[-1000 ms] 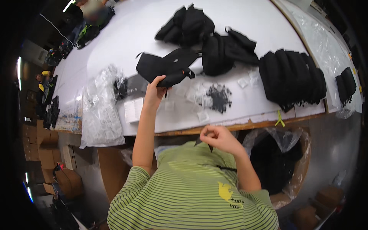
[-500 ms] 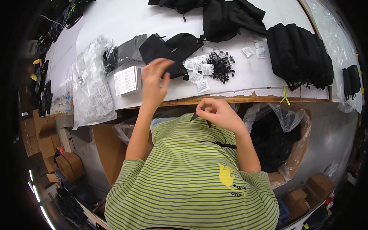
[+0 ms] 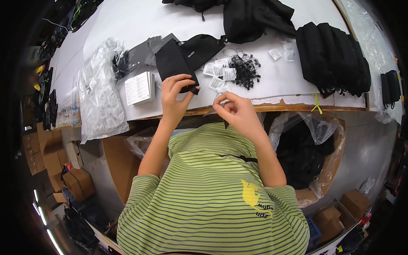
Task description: Packing manuals and silica packets into small black protective cases.
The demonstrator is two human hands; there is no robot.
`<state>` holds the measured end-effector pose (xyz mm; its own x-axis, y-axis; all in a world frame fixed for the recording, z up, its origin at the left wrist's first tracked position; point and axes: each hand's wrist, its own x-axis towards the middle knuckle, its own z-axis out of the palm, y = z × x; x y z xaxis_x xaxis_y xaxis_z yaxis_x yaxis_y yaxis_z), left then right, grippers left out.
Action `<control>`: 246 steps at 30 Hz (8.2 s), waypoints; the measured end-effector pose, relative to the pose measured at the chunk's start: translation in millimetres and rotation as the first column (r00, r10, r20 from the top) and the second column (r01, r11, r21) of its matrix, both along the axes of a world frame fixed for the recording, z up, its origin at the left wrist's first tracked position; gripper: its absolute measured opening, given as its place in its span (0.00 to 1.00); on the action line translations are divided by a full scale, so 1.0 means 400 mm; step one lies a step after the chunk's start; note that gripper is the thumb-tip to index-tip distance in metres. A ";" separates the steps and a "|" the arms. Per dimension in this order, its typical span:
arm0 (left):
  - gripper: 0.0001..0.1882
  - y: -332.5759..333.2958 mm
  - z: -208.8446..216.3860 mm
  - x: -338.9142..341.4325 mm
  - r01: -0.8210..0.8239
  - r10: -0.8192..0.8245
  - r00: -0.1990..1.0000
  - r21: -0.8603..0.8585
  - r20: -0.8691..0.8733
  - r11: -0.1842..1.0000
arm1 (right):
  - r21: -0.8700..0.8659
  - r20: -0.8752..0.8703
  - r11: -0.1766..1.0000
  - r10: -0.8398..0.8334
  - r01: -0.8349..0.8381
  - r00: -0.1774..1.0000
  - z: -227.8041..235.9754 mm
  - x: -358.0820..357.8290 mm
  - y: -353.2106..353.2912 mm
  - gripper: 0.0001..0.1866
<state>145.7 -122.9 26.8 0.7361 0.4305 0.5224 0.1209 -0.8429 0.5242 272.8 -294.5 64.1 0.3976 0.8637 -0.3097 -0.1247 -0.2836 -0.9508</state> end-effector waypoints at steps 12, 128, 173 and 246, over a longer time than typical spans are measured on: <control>0.08 -0.127 0.076 -0.139 -0.327 0.421 0.906 -0.685 -0.032 0.651 | 0.116 0.587 0.952 0.166 -0.285 0.793 0.006 -0.077 0.118 0.05; 0.20 -0.093 0.166 -0.164 -0.152 0.178 0.968 0.156 -0.174 0.976 | 0.399 0.876 0.849 -0.242 -0.347 0.416 0.104 -0.024 0.031 0.08; 0.10 -0.037 0.157 -0.271 -0.157 -0.207 0.910 -0.763 -0.358 0.627 | -0.114 0.245 0.925 0.380 -0.363 0.892 -0.001 0.039 -0.063 0.31; 0.14 -0.007 0.208 -0.077 0.125 -0.116 0.976 0.038 -0.186 0.991 | 0.129 0.931 0.910 0.025 -0.393 0.363 0.105 0.012 -0.042 0.10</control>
<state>114.7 -125.7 109.8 0.8659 0.3100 0.3925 0.1066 -0.8812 0.4607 277.7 -311.3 106.0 0.0668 0.9240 0.3765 0.8694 0.1312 -0.4763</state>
